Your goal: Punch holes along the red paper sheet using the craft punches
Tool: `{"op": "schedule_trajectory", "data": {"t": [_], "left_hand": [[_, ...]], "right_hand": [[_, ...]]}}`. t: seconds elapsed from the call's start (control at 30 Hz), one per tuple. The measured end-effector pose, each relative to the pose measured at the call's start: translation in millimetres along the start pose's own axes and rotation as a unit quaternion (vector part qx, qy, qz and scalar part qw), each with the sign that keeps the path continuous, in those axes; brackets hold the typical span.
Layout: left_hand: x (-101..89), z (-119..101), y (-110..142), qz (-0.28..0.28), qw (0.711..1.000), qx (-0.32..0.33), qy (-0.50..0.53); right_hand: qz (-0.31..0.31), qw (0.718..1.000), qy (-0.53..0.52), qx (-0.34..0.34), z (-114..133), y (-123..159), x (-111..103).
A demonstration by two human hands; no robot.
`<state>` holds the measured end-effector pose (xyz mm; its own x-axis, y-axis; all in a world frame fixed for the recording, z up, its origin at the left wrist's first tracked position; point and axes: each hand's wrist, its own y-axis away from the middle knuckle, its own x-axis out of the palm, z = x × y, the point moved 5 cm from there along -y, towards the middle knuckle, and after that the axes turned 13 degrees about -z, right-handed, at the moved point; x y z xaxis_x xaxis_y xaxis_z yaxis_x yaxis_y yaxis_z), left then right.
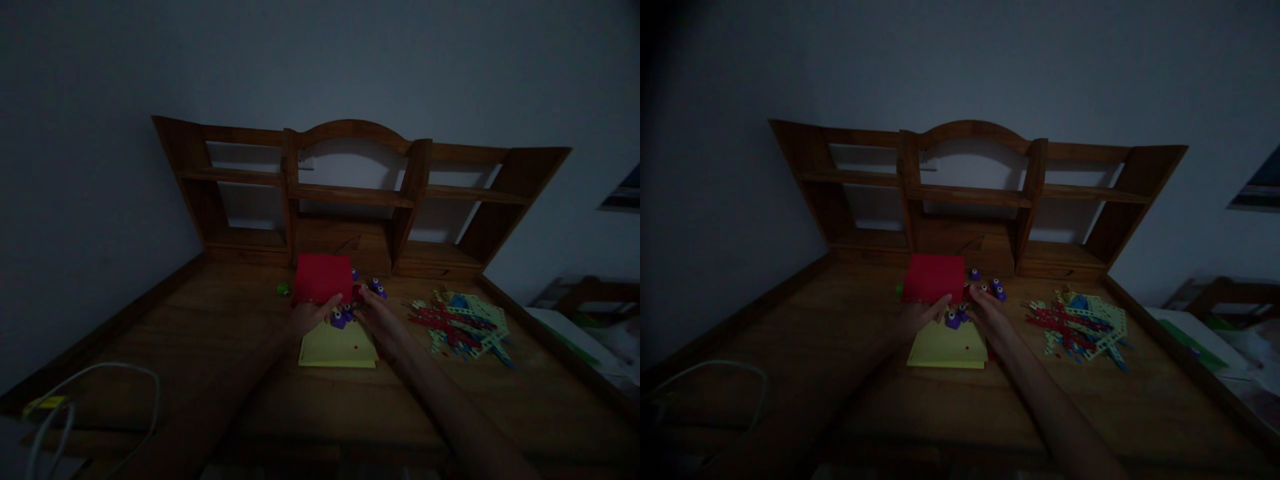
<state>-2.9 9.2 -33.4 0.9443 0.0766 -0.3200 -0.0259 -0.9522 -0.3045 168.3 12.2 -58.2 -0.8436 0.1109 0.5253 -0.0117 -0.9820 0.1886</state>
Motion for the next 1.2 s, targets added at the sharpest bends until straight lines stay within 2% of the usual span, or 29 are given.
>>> {"op": "schedule_trajectory", "data": {"t": [0.07,0.13,0.3,0.6,0.83,1.2], "left_hand": [[-5.0,-0.7,-1.1,-0.042,0.999,0.001,-0.033],[-5.9,6.1,-5.6,-0.063,0.998,-0.015,-0.024],[5.5,29.3,-17.2,-0.02,0.996,-0.064,0.061],[9.9,3.9,-3.9,-0.004,0.996,-0.014,0.087],[8.9,7.1,-4.7,-0.016,0.998,0.004,0.068],[8.2,8.0,-3.6,-0.01,0.998,0.02,0.057]], "right_hand": [[-0.002,1.0,-0.015,0.007,-0.1,1.0,-0.3],[-0.009,1.0,-0.023,0.009,0.3,2.5,-0.7],[-0.019,1.0,-0.02,-0.003,2.1,4.8,-0.6],[0.0,0.998,0.031,-0.045,2.4,0.7,2.8],[-0.008,0.997,0.04,-0.067,4.3,5.5,6.2],[0.016,0.995,0.069,-0.074,3.2,9.5,11.3]]}}
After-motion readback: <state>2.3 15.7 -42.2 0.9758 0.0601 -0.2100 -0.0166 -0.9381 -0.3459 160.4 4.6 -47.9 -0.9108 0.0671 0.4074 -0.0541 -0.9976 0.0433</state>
